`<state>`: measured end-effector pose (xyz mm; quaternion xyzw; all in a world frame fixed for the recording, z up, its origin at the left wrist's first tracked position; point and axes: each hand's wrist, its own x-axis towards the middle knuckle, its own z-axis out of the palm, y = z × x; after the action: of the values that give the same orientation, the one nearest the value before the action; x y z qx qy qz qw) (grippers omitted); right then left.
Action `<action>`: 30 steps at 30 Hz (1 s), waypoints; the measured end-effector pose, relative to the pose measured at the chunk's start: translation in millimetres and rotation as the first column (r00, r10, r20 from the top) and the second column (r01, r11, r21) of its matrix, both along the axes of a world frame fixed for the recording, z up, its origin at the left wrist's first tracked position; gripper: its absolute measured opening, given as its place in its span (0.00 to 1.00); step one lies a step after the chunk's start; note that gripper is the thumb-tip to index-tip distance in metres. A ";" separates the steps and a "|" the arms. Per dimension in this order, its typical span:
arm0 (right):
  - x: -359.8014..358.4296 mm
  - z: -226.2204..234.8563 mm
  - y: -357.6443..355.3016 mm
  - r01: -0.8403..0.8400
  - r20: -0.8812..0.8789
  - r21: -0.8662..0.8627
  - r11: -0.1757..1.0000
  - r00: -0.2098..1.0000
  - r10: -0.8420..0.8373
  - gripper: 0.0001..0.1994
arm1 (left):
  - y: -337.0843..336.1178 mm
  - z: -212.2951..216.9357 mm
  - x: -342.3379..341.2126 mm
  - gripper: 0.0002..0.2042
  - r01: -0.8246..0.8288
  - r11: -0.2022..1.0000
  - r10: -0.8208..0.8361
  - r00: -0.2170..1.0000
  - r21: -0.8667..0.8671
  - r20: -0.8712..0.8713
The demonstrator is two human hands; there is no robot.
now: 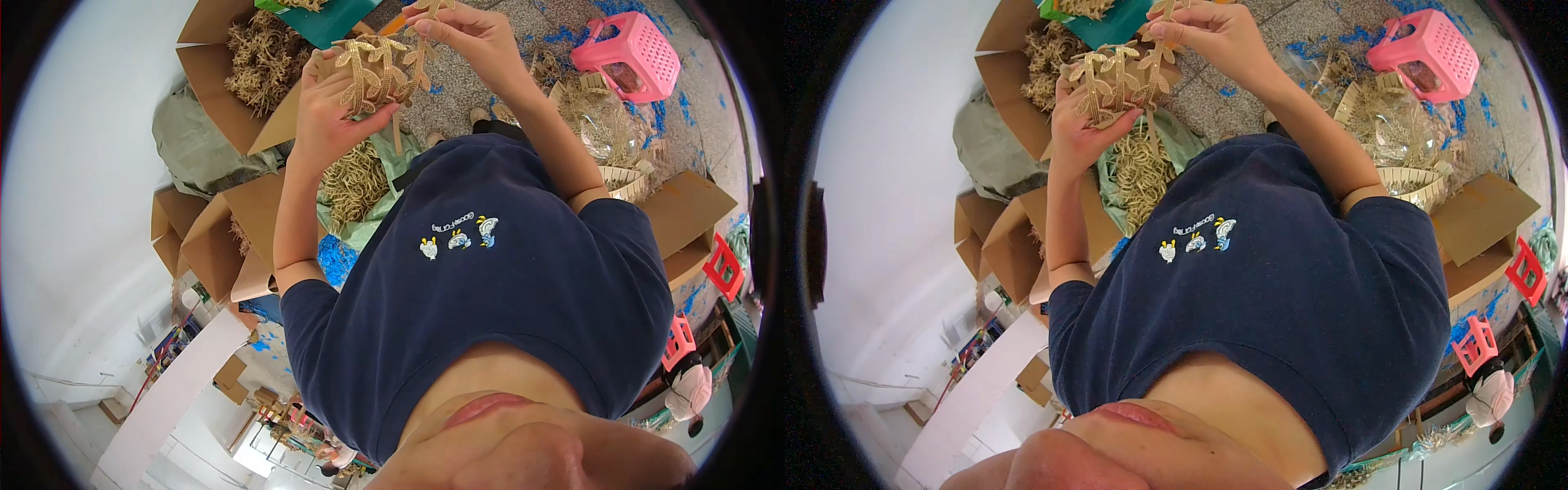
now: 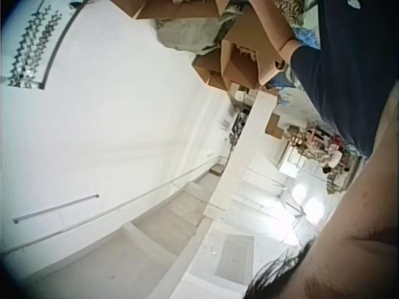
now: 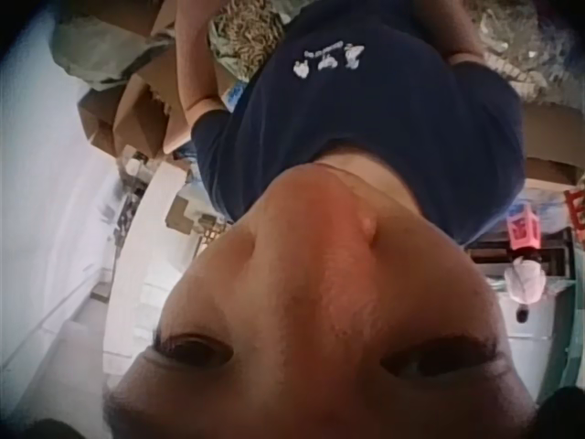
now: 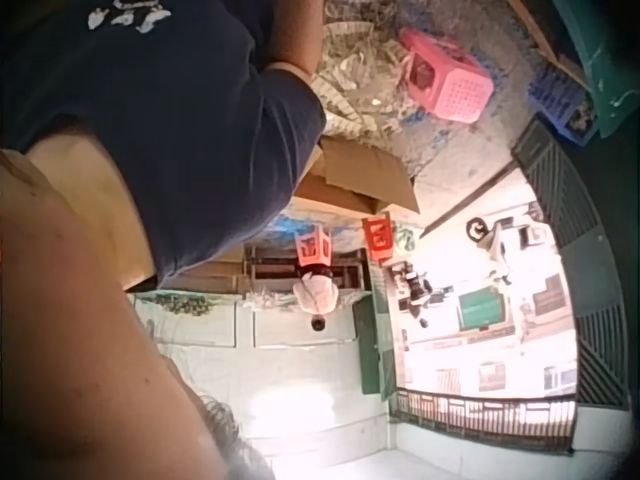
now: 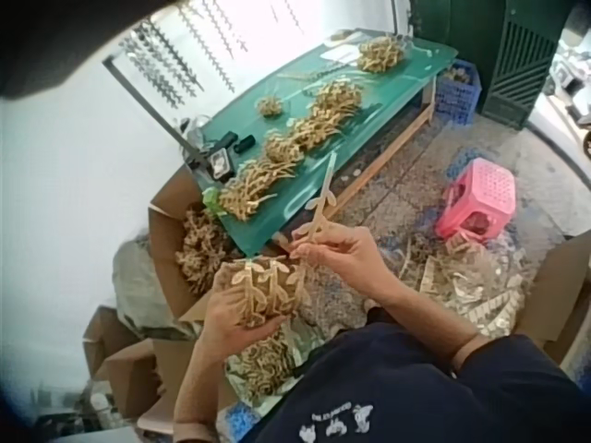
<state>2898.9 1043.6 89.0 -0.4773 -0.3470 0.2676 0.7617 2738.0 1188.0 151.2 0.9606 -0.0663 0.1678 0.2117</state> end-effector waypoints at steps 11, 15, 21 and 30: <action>-10.8 -33.7 5.5 0.270 0.460 -0.204 0.941 0.875 -0.152 0.16 | 3.4 -11.7 0.5 0.09 0.034 0.999 -0.034 0.999 0.040 -0.010; -12.2 -34.4 -5.6 0.046 0.162 -0.444 0.895 0.986 0.030 0.17 | 9.4 -26.6 -5.1 0.09 -0.063 0.998 0.061 0.997 -0.030 -0.055; -28.6 -28.0 -6.6 -0.264 -0.235 -0.170 0.950 0.947 0.221 0.11 | 9.9 -31.8 -7.1 0.12 -0.160 0.981 0.151 0.985 -0.108 -0.087; -53.5 -32.7 2.3 -0.013 0.147 -0.073 0.997 0.989 0.024 0.07 | -1.5 -16.4 -8.0 0.13 -0.260 0.913 0.224 0.963 -0.313 -0.149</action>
<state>2845.5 1046.0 56.2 -0.5196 -0.3969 0.2509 0.7138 2730.0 1186.5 134.8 0.9200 0.0939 0.1484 0.3504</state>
